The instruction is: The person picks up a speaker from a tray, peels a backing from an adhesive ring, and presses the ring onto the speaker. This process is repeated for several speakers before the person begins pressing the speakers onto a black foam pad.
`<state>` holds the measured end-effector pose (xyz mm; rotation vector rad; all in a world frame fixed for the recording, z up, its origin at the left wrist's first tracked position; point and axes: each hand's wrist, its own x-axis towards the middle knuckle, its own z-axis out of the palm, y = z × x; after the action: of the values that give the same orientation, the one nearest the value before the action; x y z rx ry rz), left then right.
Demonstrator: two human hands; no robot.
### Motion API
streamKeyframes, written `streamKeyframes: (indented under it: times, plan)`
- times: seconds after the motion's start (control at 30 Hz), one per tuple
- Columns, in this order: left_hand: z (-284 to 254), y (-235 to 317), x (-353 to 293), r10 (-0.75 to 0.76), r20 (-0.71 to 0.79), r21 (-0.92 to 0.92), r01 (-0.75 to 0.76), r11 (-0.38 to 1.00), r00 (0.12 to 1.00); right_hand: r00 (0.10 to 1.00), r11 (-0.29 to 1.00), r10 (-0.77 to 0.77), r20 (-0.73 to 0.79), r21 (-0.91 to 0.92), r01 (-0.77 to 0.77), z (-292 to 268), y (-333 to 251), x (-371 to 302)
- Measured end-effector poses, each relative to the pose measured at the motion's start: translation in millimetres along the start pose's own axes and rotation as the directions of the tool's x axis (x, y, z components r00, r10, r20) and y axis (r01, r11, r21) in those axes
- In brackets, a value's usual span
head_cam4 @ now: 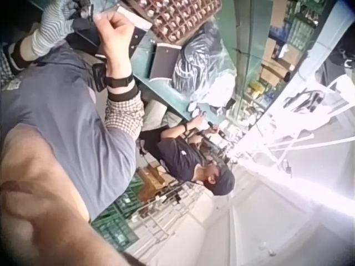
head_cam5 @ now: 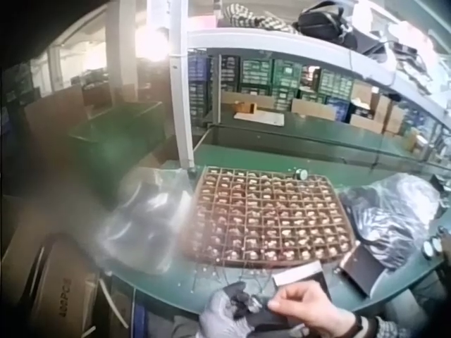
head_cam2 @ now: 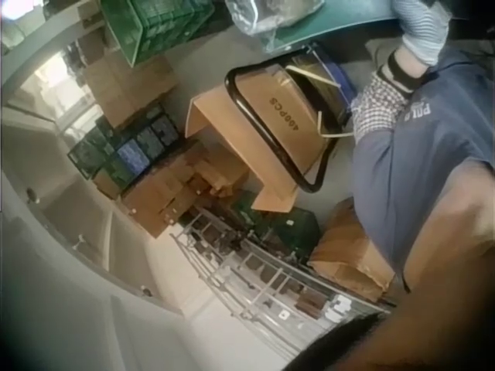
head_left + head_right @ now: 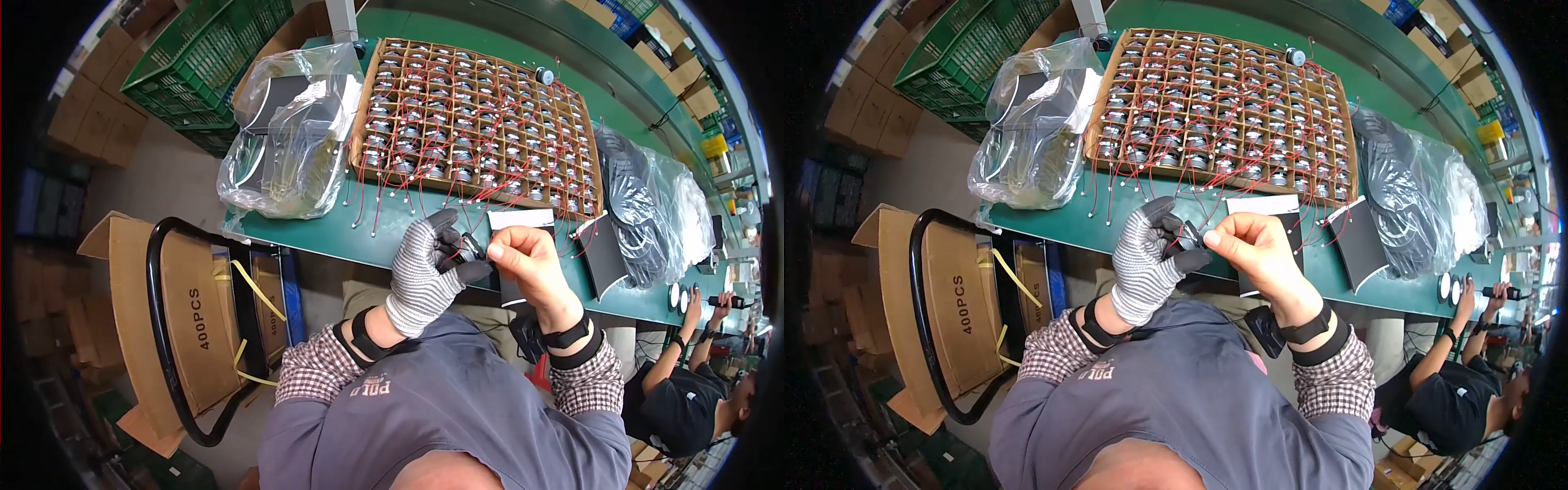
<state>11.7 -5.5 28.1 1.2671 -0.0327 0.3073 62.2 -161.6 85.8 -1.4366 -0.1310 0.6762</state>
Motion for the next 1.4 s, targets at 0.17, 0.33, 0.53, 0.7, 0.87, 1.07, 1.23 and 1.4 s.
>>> streamKeyframes:
  times: [0.17, 0.33, 0.53, 0.7, 0.87, 1.07, 1.23, 1.4]
  plan:
    - [-2.9, 5.0, 0.8, 0.212, 0.085, 0.523, -0.225, 0.822, 0.974, 0.998, 0.995, -0.022, -0.066, -0.097, 0.016, 8.5, -1.0, -2.5]
    - [-4.5, 4.9, 0.3, 0.219, 0.082, 0.57, -0.226, 0.79, 0.972, 0.997, 0.999, 0.013, -0.072, -0.049, -0.017, 7.2, 5.2, -1.7]
    - [-9.8, 1.8, 3.7, 0.197, -0.006, 0.48, -0.17, 0.861, 0.98, 0.996, 0.997, 0.006, -0.086, 0.074, 0.001, 7.0, 3.3, -0.8]
    - [-11.8, 3.2, 4.1, 0.29, 0.06, 0.588, -0.269, 0.763, 0.955, 0.993, 0.999, 0.012, -0.121, -0.049, -0.019, 10.4, 5.2, 2.0]
    - [-12.6, 1.5, 3.8, 0.318, 0.096, 0.614, -0.307, 0.727, 0.943, 0.991, 0.994, 0.004, -0.133, -0.107, -0.019, 15.5, 5.3, 4.2]
    - [-11.9, 6.2, 2.9, 0.235, 0.089, 0.591, -0.242, 0.77, 0.968, 0.988, 0.996, -0.04, -0.151, -0.089, 0.027, 19.7, 3.3, 3.7]
    - [-12.8, 4.2, 4.3, 0.21, 0.048, 0.549, -0.202, 0.811, 0.976, 0.991, 0.996, -0.027, -0.128, -0.091, 0.015, 18.0, 4.3, 3.8]
    - [-13.9, -10.2, 2.1, 0.202, 0.032, 0.451, -0.195, 0.871, 0.979, 0.995, 0.985, -0.006, -0.103, -0.171, -0.012, 10.4, 8.2, 6.8]
